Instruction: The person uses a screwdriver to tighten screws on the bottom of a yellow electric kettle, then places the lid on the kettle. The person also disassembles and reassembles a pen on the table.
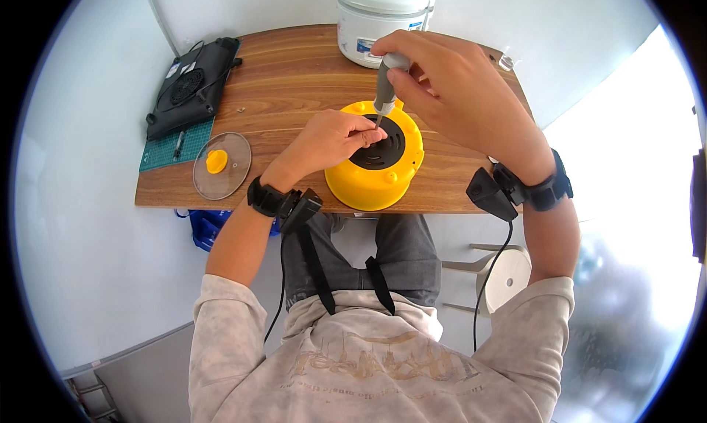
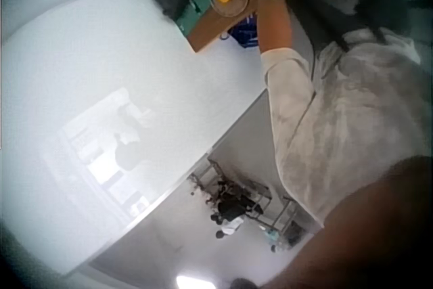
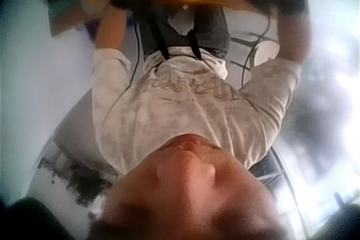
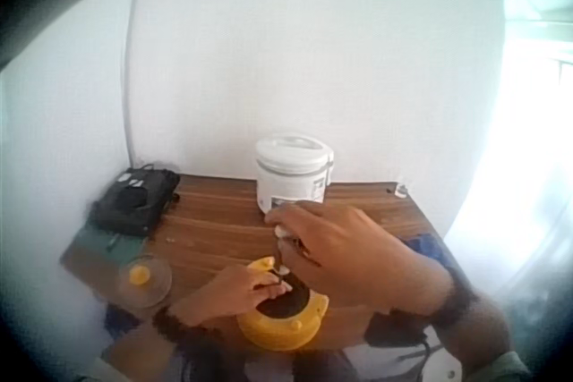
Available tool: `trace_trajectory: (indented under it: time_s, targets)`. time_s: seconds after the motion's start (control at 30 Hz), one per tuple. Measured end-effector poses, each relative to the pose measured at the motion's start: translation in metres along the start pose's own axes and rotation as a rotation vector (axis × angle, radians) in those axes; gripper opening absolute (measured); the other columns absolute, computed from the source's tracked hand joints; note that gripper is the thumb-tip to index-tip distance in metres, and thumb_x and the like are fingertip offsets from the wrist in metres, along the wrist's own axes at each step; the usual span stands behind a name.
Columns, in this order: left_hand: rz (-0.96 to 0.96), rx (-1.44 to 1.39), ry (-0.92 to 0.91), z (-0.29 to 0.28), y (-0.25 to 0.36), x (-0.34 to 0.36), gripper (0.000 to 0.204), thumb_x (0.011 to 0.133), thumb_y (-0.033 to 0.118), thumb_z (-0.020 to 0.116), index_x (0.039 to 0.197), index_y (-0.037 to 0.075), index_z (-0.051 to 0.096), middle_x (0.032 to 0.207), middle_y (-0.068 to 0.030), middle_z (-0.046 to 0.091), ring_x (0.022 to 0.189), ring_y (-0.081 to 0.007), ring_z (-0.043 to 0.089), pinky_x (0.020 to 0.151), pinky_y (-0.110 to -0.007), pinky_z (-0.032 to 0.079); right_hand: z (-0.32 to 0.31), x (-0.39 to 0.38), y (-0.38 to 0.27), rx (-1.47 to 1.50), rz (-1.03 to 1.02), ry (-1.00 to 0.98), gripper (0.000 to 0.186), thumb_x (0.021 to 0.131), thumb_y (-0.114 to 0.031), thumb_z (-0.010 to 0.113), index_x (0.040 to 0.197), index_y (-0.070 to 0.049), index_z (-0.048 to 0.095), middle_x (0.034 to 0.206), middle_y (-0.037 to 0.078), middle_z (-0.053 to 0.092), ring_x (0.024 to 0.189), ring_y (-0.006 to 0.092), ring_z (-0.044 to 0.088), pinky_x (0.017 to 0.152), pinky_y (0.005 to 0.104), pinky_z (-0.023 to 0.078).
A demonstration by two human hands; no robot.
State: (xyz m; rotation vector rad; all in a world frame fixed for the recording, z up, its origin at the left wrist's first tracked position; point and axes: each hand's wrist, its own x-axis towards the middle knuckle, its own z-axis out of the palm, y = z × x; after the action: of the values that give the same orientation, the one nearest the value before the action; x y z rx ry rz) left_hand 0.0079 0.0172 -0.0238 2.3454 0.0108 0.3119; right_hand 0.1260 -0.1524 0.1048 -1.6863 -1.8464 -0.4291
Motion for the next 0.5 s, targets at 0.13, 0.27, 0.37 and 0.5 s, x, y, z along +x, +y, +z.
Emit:
trace_trajectory:
  time_s: [0.13,0.27,0.37,0.5]
  targets:
    - [0.001,-0.013,0.015,0.0009,-0.0021,-0.0006,0.022,0.099,0.02,0.064,0.11,0.005,0.076,0.087,-0.0099,0.073,0.078,-0.0174,0.067,0.075,-0.028,0.053,0.001,0.0008,0.0007,-0.017,-0.025,0.009,0.017,0.091,-0.007,0.057,0.105,0.0,0.065,0.077,0.016,0.068,0.067,0.0345,0.066,0.064,0.0417,0.054]
    - [-0.002,-0.011,0.006,-0.001,0.0021,-0.0004,0.023,0.1,0.022,0.064,0.11,0.005,0.076,0.085,-0.0091,0.072,0.077,-0.0173,0.066,0.075,-0.028,0.053,0.0008,0.0008,0.0021,-0.035,-0.04,0.007,0.019,0.092,-0.008,0.057,0.106,0.0,0.066,0.078,0.017,0.067,0.067,0.0345,0.066,0.065,0.0417,0.055]
    - [0.025,-0.003,0.014,-0.0002,-0.0011,-0.0003,0.023,0.1,0.022,0.064,0.11,0.006,0.077,0.084,-0.0086,0.072,0.076,-0.0171,0.066,0.074,-0.029,0.053,0.0,0.001,-0.0003,-0.046,-0.039,0.004,0.019,0.092,-0.008,0.057,0.106,0.001,0.067,0.079,0.017,0.067,0.068,0.0346,0.067,0.066,0.0421,0.055]
    - [0.013,-0.01,0.009,0.0,-0.0005,0.0,0.023,0.1,0.022,0.063,0.11,0.006,0.077,0.084,-0.0085,0.072,0.077,-0.0169,0.066,0.075,-0.028,0.053,-0.0005,0.0007,0.0012,-0.074,-0.04,0.003,0.02,0.092,-0.008,0.057,0.107,0.0,0.067,0.08,0.016,0.067,0.068,0.035,0.066,0.066,0.0424,0.055]
